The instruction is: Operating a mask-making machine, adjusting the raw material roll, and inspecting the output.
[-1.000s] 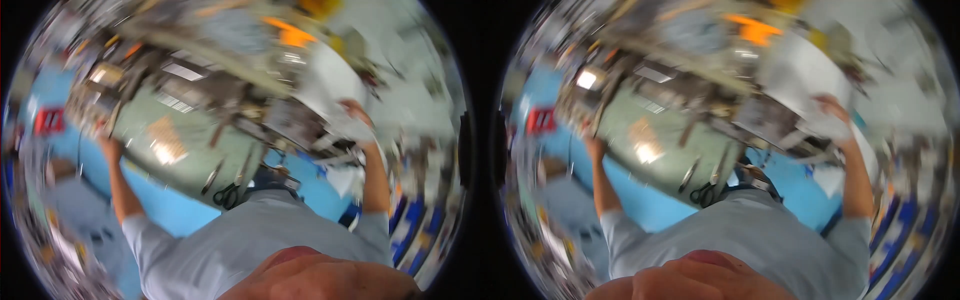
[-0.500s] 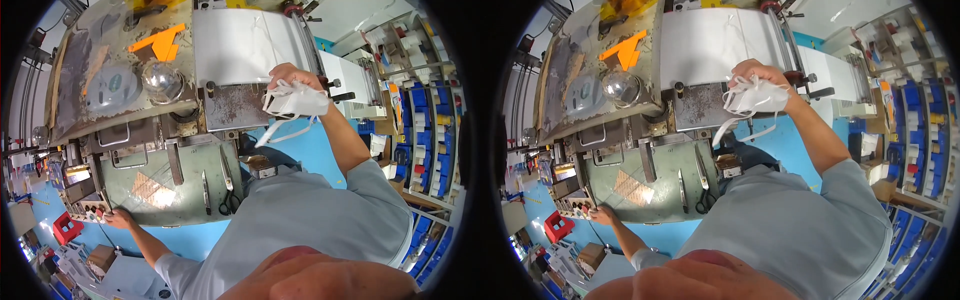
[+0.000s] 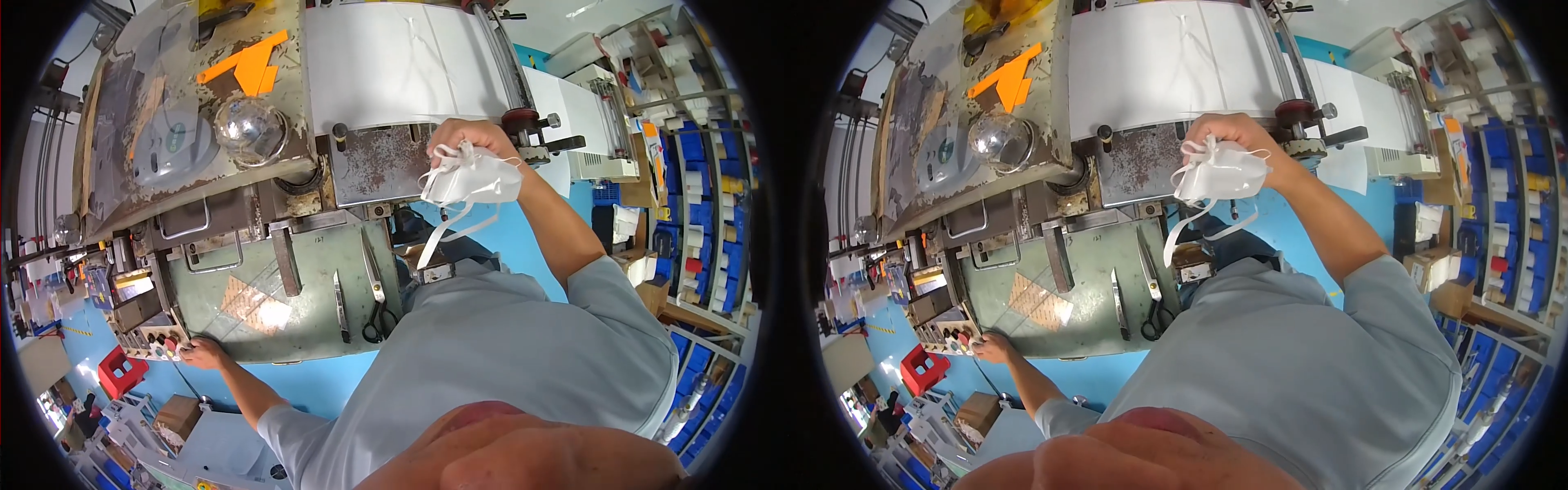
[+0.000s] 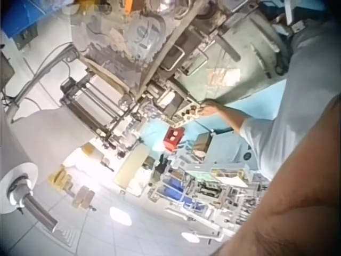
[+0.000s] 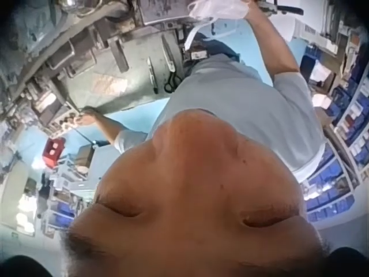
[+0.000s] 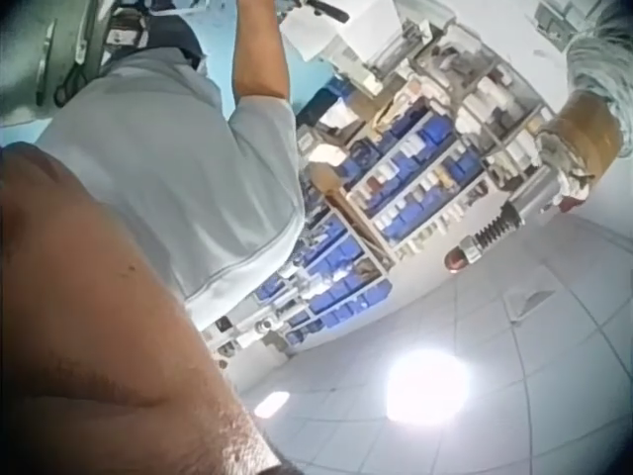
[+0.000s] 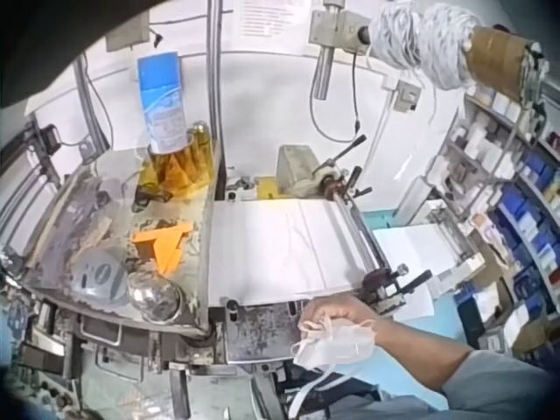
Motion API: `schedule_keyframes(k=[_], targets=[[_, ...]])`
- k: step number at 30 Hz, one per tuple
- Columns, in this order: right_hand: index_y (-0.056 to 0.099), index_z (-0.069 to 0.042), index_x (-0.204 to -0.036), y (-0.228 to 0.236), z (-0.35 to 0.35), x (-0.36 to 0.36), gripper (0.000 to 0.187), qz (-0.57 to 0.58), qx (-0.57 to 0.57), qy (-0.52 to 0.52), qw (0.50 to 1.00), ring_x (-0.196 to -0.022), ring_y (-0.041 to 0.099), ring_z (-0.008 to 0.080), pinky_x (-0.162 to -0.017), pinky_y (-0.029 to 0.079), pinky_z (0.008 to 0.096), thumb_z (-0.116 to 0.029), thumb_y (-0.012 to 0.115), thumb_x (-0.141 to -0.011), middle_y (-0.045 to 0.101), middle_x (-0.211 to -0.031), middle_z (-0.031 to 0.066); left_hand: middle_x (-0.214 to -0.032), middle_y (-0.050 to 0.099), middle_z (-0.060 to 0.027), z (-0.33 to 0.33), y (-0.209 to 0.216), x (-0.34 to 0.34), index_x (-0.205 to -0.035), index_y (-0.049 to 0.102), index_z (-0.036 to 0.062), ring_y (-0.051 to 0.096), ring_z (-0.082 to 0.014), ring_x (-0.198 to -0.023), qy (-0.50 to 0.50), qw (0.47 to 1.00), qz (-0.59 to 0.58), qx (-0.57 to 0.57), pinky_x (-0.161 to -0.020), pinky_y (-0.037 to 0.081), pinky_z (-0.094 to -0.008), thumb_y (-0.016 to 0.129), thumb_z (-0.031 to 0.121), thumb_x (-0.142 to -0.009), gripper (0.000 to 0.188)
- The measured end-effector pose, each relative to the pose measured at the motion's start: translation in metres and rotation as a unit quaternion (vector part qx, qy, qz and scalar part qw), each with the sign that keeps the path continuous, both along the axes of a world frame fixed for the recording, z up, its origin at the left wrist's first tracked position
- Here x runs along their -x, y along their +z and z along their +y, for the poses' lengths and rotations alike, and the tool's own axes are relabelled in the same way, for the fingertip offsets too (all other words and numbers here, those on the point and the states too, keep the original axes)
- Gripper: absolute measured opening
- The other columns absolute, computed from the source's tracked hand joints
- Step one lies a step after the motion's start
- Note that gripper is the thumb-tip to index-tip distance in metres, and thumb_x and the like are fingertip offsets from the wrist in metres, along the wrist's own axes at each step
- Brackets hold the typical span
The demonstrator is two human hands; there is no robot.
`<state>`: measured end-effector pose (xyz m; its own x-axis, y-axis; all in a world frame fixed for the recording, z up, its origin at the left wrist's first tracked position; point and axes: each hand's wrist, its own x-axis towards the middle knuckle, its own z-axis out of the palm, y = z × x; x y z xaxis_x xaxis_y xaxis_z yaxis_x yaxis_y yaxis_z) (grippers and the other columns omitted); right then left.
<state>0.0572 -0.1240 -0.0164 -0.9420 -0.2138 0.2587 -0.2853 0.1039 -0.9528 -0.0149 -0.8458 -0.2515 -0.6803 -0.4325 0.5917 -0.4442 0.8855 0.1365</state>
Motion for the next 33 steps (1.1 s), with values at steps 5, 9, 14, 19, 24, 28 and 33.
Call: schedule_keyframes(k=[5,9,14,19,24,28,33], targets=[[0.061,-0.003,-0.086,0.002,-0.009,0.002,0.022,-0.014,-0.012,-0.011,1.000,-0.082,0.063,0.0161,-0.072,0.048,0.0274,-0.013,0.074,-0.072,0.065,-0.090,0.0060,-0.119,0.055,-0.0223,0.001,0.005,-0.003,-0.118,0.051,-0.0036,0.052,-0.0382,-0.110,-0.015,1.000,0.009,-0.007,-0.092,0.045,-0.0467,0.055,0.022,-0.085,0.043],[0.062,-0.005,-0.086,0.011,-0.014,0.007,0.023,0.007,-0.034,0.008,0.999,-0.080,0.063,0.0179,-0.071,0.047,0.0290,-0.017,0.075,-0.071,0.066,-0.087,0.0053,-0.119,0.055,-0.0218,0.001,0.007,-0.002,-0.120,0.051,-0.0029,0.052,-0.0379,-0.112,0.005,1.000,-0.006,-0.024,-0.093,0.044,-0.0466,0.055,0.023,-0.085,0.044],[0.061,-0.005,-0.084,0.014,-0.027,0.015,0.023,0.079,-0.101,0.024,0.991,-0.078,0.061,0.0214,-0.071,0.046,0.0316,-0.018,0.074,-0.070,0.064,-0.084,0.0055,-0.118,0.055,-0.0224,-0.005,0.003,-0.001,-0.116,0.054,-0.0003,0.055,-0.0390,-0.105,0.014,0.999,0.019,-0.024,-0.085,0.047,-0.0498,0.054,0.027,-0.082,0.043],[0.059,-0.004,-0.085,0.015,-0.030,0.021,0.026,0.055,-0.135,0.061,0.987,-0.074,0.061,0.0236,-0.067,0.046,0.0324,-0.021,0.073,-0.071,0.062,-0.081,0.0068,-0.118,0.055,-0.0220,-0.006,0.002,0.000,-0.116,0.055,0.0002,0.056,-0.0393,-0.105,0.021,0.999,0.019,-0.025,-0.085,0.047,-0.0500,0.054,0.028,-0.083,0.043],[0.058,-0.003,-0.086,0.023,-0.042,0.024,0.028,0.026,-0.095,0.128,0.987,-0.073,0.062,0.0190,-0.064,0.045,0.0306,-0.020,0.073,-0.069,0.063,-0.080,0.0055,-0.118,0.056,-0.0215,-0.001,0.004,0.001,-0.116,0.055,0.0011,0.056,-0.0389,-0.104,0.029,0.999,0.018,-0.024,-0.085,0.047,-0.0499,0.054,0.028,-0.082,0.043],[0.057,-0.002,-0.085,0.029,-0.047,0.032,0.028,0.005,-0.101,0.092,0.991,-0.073,0.061,0.0229,-0.065,0.045,0.0315,-0.018,0.072,-0.067,0.061,-0.080,0.0076,-0.116,0.056,-0.0211,-0.003,0.005,-0.001,-0.117,0.055,0.0014,0.056,-0.0386,-0.104,0.028,0.999,0.019,-0.015,-0.085,0.047,-0.0499,0.055,0.028,-0.083,0.043],[0.057,-0.002,-0.088,0.030,-0.050,0.038,0.029,0.013,-0.138,0.122,0.983,-0.072,0.059,0.0230,-0.066,0.045,0.0315,-0.011,0.071,-0.065,0.059,-0.077,0.0085,-0.115,0.056,-0.0209,0.001,0.007,-0.001,-0.117,0.054,0.0018,0.056,-0.0386,-0.104,0.035,0.999,0.013,-0.030,-0.084,0.047,-0.0499,0.055,0.028,-0.082,0.043]])
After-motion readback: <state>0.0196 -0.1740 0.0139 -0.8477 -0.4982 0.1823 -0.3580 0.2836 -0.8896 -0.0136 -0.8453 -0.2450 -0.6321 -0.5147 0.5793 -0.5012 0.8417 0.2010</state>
